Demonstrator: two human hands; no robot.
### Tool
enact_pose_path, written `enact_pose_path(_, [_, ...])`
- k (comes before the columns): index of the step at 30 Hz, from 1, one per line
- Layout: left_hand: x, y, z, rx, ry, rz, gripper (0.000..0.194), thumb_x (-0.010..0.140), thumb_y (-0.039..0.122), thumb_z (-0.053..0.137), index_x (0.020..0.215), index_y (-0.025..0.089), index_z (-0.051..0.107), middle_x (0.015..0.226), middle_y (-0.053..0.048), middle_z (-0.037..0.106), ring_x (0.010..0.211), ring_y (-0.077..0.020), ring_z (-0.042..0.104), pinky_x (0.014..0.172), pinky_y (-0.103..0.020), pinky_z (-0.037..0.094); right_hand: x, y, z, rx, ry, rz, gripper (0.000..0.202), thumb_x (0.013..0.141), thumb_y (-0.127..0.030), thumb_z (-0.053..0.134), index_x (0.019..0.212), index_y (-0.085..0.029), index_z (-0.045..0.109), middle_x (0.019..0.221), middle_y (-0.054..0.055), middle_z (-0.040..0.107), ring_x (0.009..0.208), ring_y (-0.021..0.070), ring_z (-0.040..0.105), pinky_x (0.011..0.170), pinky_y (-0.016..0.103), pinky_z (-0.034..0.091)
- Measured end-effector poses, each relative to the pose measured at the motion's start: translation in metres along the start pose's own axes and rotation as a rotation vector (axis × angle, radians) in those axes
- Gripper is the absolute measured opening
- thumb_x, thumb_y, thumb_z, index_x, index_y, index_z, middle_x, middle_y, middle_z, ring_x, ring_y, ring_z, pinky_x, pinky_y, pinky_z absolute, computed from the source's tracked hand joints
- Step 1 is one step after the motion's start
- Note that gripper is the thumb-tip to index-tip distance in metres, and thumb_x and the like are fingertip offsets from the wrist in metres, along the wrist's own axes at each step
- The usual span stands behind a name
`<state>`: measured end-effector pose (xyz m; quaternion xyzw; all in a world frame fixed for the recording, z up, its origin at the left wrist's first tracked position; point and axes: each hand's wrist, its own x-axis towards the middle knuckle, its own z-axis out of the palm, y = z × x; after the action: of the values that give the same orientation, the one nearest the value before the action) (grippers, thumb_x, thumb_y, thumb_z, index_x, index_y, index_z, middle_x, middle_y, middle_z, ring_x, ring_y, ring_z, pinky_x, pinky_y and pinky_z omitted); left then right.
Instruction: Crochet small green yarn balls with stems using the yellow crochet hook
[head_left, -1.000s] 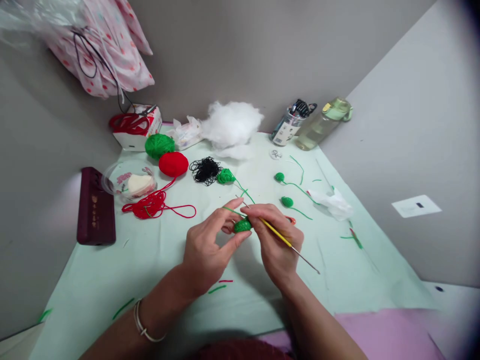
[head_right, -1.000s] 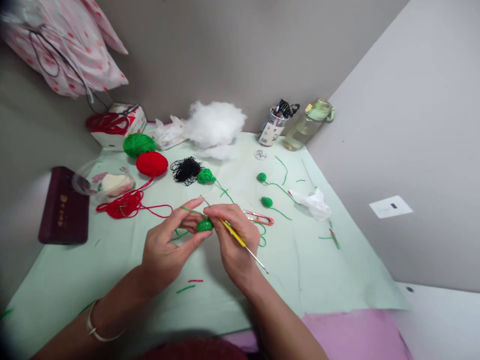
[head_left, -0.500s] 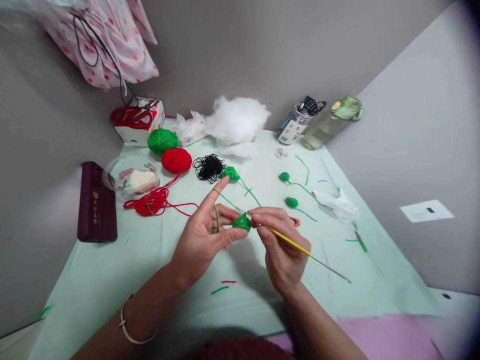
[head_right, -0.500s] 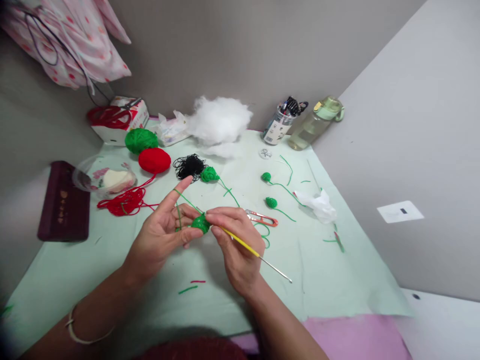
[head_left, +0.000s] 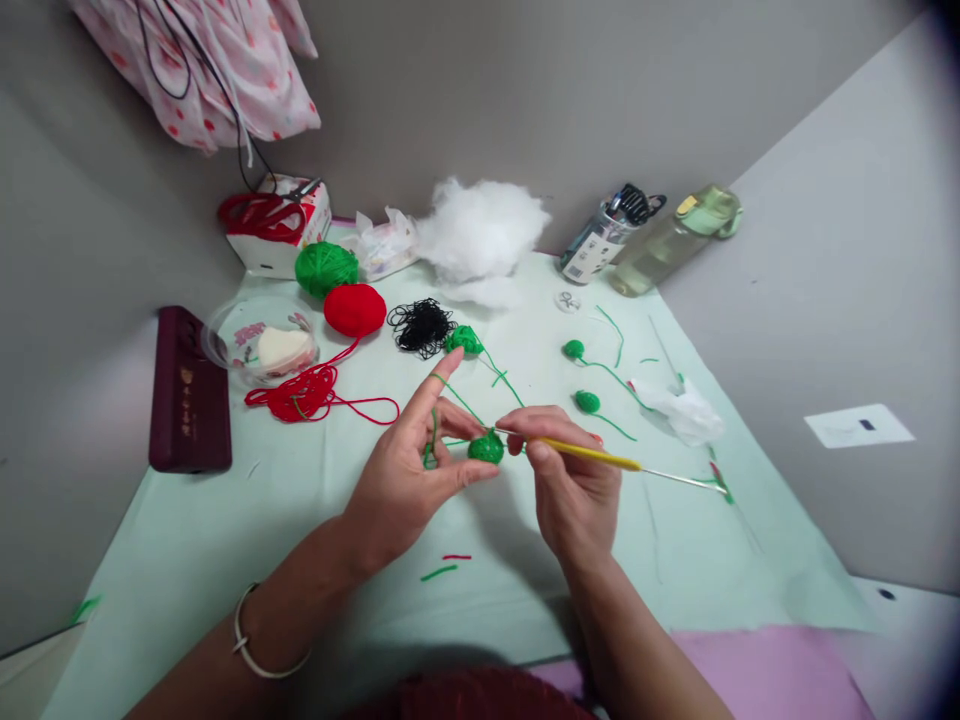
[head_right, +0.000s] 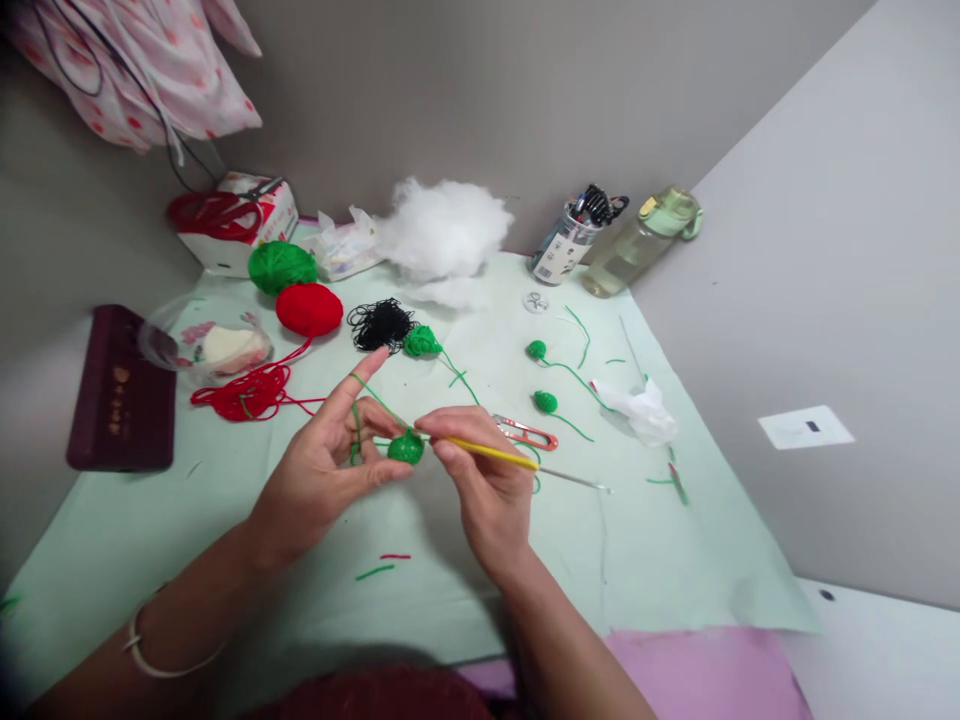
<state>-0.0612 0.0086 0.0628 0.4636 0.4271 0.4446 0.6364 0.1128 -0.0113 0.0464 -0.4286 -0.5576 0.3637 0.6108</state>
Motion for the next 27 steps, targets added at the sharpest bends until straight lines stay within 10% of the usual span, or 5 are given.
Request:
enact_pose_path(10, [-0.001, -0.005, -0.001, 0.215, 0.054, 0.053, 0.092, 0.077, 0.022, 0.083, 0.160, 0.037, 0.046, 0.093, 0.004, 0.066, 0.063, -0.0115, 0.040, 0.060, -0.027, 0.042, 0.009, -0.004, 0.000, 0.365, -0.083, 0.371, 0.015, 0.091, -0.040, 0.082, 0.089, -0.025, 0.083, 0.079, 0.000, 0.070, 0.066, 0.0120, 0.063, 0.064, 0.027, 0.053])
enact_pose_path(18, [0.001, -0.001, -0.001, 0.238, -0.004, 0.022, 0.095, 0.078, 0.022, 0.083, 0.162, 0.037, 0.043, 0.095, 0.005, 0.066, 0.063, -0.0112, 0.038, 0.061, -0.027, 0.041, 0.004, 0.005, -0.007, 0.092, -0.134, 0.035, 0.015, 0.101, -0.025, 0.071, 0.105, -0.030, 0.085, 0.103, 0.003, 0.082, 0.099, 0.0193, 0.072, 0.083, 0.035, 0.058])
enact_pose_path(27, [0.000, 0.004, -0.006, 0.212, -0.098, 0.021, 0.085, 0.079, 0.022, 0.084, 0.157, 0.033, 0.052, 0.095, 0.004, 0.068, 0.065, -0.0107, 0.041, 0.061, -0.027, 0.039, 0.012, 0.006, -0.008, 0.396, -0.182, 0.211, 0.013, 0.100, -0.036, 0.073, 0.098, -0.026, 0.080, 0.092, 0.002, 0.083, 0.073, 0.0123, 0.072, 0.071, 0.027, 0.061])
